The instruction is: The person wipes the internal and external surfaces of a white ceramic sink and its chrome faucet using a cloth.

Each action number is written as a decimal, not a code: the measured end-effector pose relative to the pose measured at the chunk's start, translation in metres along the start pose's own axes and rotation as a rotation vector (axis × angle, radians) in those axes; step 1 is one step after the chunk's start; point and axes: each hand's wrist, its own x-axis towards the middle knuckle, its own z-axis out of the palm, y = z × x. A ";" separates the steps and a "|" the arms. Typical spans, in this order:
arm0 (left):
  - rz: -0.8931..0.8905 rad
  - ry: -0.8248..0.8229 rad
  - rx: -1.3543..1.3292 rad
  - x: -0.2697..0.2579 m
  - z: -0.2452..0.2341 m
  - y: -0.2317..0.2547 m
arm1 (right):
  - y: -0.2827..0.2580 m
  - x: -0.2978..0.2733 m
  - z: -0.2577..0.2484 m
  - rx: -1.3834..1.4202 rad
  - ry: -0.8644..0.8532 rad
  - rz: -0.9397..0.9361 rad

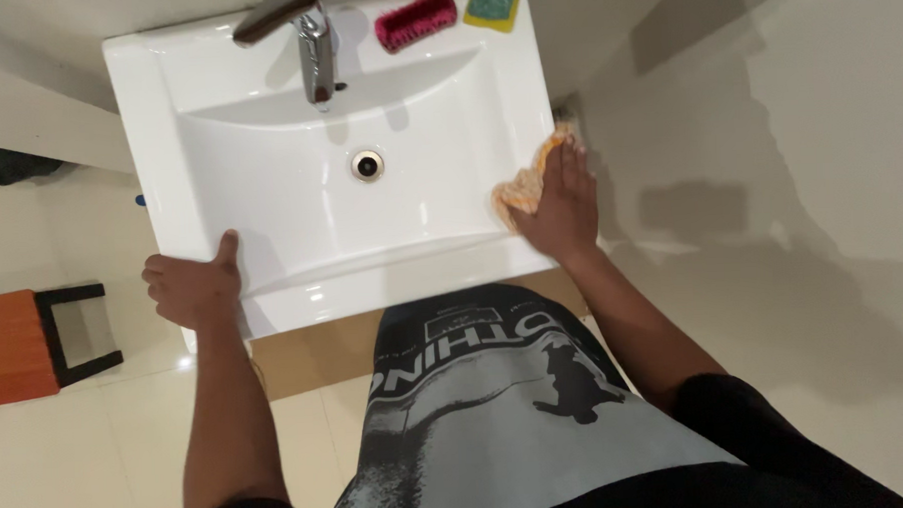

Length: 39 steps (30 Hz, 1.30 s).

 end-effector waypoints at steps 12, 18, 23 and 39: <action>-0.054 0.002 0.012 -0.003 -0.016 0.010 | -0.056 0.127 0.008 -0.295 -0.090 -0.250; -0.068 -0.030 -0.065 -0.006 -0.029 0.014 | -0.060 0.158 0.028 -0.163 0.007 -0.331; -0.045 -0.008 -0.079 -0.002 -0.031 0.012 | -0.097 0.174 0.044 -0.051 0.025 -0.360; 0.025 0.104 -0.095 0.001 -0.023 0.003 | -0.189 0.224 0.050 0.084 -0.132 -0.506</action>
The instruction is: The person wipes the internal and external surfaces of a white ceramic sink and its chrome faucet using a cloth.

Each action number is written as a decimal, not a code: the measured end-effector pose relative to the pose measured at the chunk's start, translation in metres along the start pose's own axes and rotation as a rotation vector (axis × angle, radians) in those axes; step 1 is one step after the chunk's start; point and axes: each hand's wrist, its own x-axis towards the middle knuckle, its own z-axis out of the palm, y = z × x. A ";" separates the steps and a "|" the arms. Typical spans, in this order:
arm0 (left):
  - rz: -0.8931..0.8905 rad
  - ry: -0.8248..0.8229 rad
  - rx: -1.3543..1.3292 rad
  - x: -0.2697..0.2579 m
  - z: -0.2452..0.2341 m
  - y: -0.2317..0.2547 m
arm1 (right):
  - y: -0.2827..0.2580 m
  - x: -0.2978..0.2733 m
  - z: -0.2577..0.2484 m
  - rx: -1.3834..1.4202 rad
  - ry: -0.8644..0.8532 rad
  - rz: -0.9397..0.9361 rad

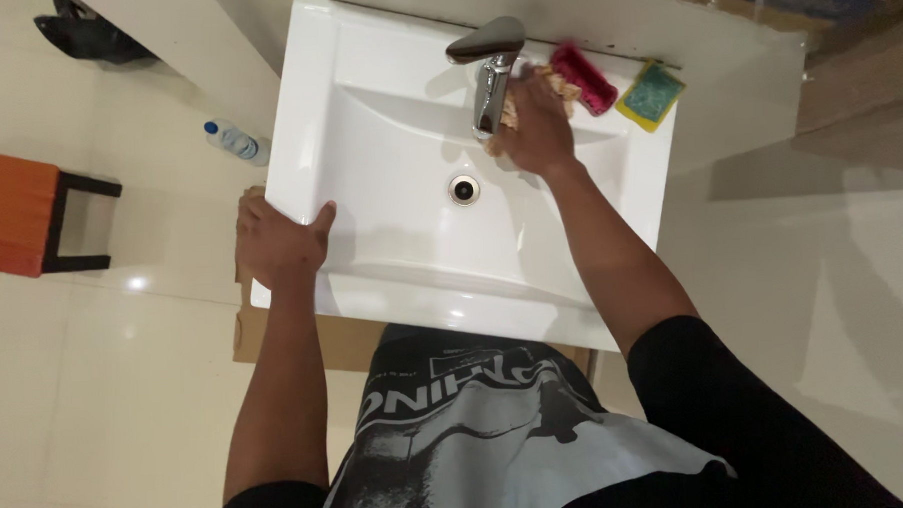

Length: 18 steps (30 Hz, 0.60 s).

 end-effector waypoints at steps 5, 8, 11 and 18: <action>-0.091 -0.126 -0.027 0.000 -0.005 0.002 | -0.006 0.012 -0.009 -0.072 -0.024 0.163; -0.025 -0.045 -0.016 0.004 0.001 -0.002 | -0.010 0.010 0.003 -0.082 0.031 0.217; 0.083 -0.065 -0.004 0.002 -0.002 -0.012 | -0.021 0.003 0.023 -0.135 0.126 0.216; 0.126 -0.478 0.047 0.056 -0.011 -0.019 | -0.078 0.020 0.110 -0.092 0.236 0.369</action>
